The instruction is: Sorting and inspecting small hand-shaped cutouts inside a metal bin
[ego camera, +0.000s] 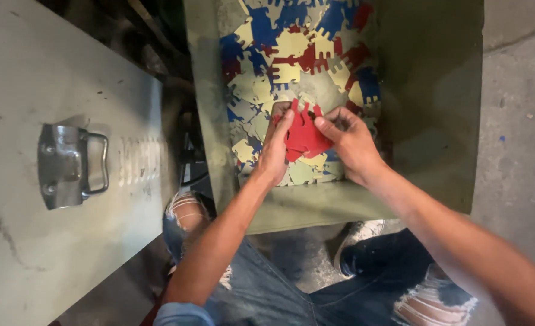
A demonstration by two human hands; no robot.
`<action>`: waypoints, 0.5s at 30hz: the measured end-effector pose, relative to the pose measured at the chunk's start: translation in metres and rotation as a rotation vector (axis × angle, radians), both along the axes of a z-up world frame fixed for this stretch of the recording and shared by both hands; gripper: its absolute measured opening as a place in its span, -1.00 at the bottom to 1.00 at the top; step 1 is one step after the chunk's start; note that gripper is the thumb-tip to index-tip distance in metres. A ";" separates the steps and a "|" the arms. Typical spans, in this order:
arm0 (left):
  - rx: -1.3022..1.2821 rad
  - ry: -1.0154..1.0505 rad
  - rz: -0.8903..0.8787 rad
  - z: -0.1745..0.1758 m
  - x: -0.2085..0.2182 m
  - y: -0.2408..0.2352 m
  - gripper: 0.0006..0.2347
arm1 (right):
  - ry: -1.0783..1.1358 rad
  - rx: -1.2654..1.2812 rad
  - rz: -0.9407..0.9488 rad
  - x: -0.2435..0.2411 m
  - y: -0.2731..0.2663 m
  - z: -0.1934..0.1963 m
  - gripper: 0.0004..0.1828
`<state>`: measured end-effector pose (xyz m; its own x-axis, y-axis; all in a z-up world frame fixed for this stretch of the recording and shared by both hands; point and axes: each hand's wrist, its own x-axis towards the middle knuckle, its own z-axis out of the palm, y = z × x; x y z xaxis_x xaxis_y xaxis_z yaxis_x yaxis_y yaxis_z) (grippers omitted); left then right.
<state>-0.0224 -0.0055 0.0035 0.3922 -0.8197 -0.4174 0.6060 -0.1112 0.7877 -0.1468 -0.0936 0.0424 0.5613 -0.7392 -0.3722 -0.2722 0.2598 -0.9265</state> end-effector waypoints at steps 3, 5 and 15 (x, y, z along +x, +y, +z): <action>-0.111 -0.010 -0.004 -0.003 -0.004 0.003 -0.78 | 0.025 0.089 -0.087 0.007 0.004 0.008 -0.74; -0.102 -0.015 0.050 0.005 -0.004 0.003 -0.79 | 0.020 0.089 -0.199 0.010 0.010 0.008 -0.78; 0.140 0.224 0.020 0.001 0.001 0.003 -0.71 | 0.296 -0.678 0.451 0.010 -0.025 0.054 -0.40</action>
<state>-0.0217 -0.0026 0.0047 0.2930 -0.7411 -0.6041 0.7665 -0.1956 0.6118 -0.1367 -0.1181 0.0967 0.8041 -0.5844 -0.1087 -0.4705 -0.5138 -0.7174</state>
